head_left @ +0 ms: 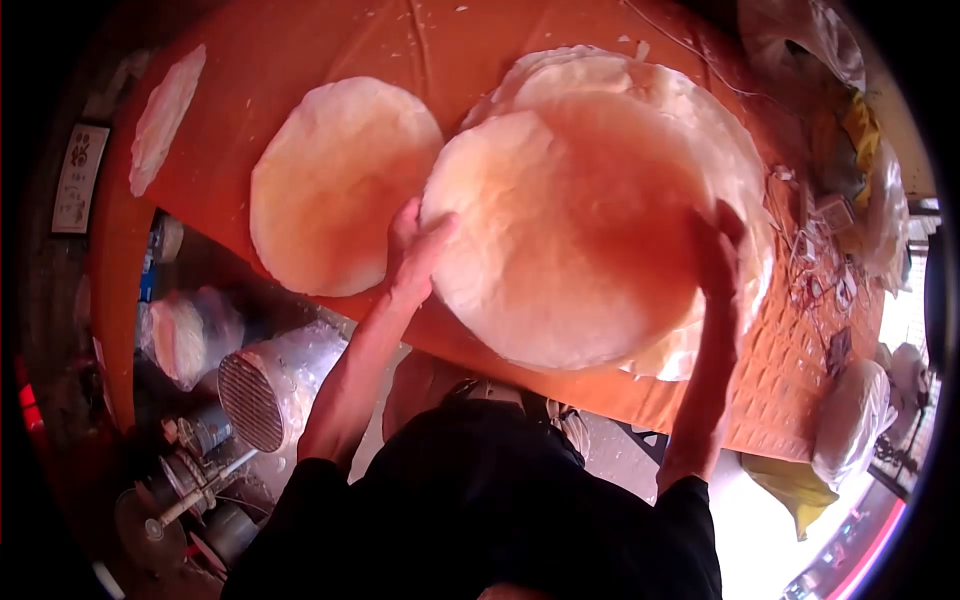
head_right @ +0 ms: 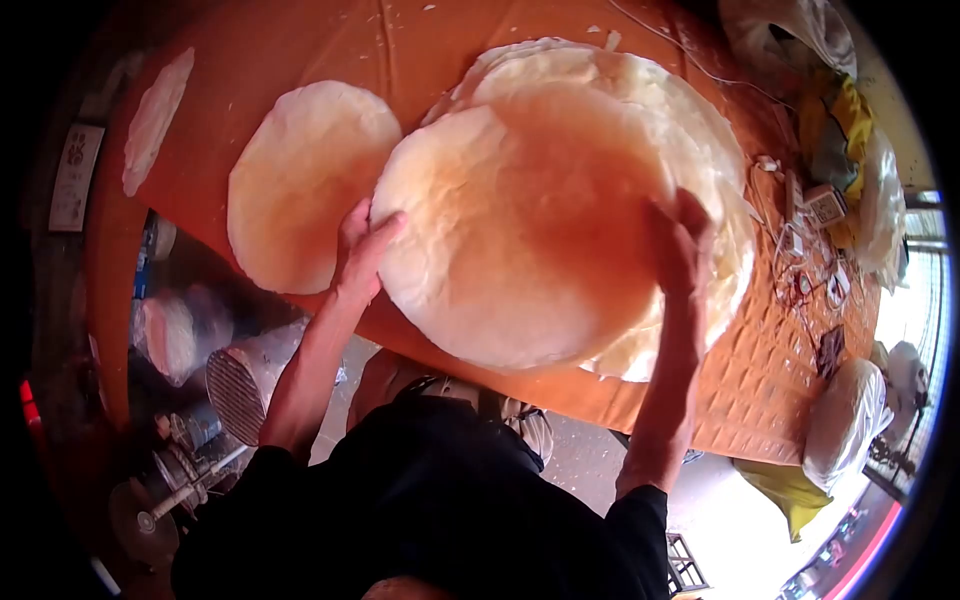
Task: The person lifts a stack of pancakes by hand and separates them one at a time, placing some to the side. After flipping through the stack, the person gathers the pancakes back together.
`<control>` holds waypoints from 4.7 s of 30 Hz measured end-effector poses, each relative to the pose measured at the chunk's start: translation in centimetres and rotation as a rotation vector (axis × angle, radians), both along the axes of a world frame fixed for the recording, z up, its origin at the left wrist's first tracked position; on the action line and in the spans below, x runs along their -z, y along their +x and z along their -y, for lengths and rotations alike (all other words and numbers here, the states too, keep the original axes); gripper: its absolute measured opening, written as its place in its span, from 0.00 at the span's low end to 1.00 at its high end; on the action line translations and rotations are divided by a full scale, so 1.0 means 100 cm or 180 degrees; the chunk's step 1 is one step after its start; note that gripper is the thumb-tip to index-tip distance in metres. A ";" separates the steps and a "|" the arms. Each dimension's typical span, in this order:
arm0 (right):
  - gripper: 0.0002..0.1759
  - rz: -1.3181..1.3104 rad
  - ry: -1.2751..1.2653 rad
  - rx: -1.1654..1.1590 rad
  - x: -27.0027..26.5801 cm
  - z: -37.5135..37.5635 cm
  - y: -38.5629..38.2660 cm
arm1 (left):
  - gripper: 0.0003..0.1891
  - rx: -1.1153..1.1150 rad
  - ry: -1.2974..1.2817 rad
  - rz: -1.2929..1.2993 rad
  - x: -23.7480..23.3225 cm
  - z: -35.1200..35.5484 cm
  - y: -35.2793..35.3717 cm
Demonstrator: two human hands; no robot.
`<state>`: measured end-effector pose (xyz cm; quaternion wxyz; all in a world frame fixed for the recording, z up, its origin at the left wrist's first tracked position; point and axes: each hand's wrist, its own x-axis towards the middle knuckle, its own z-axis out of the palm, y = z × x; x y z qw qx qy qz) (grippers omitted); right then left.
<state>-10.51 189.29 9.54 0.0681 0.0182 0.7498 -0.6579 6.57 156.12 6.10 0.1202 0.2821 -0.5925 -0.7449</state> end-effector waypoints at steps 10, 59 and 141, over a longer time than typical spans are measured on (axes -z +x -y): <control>0.17 0.0321 -0.0662 -0.0900 -0.056 0.200 0.001 | 0.22 -0.0130 -0.0111 -0.0547 -0.083 0.197 0.052; 0.06 -0.2856 0.3297 -0.0110 -0.009 -0.028 0.059 | 0.14 0.2162 0.0493 0.0300 -0.003 -0.063 0.017; 0.05 -0.2349 0.3159 0.0171 -0.100 -0.005 -0.024 | 0.10 0.1265 0.2110 0.0162 0.018 -0.089 -0.043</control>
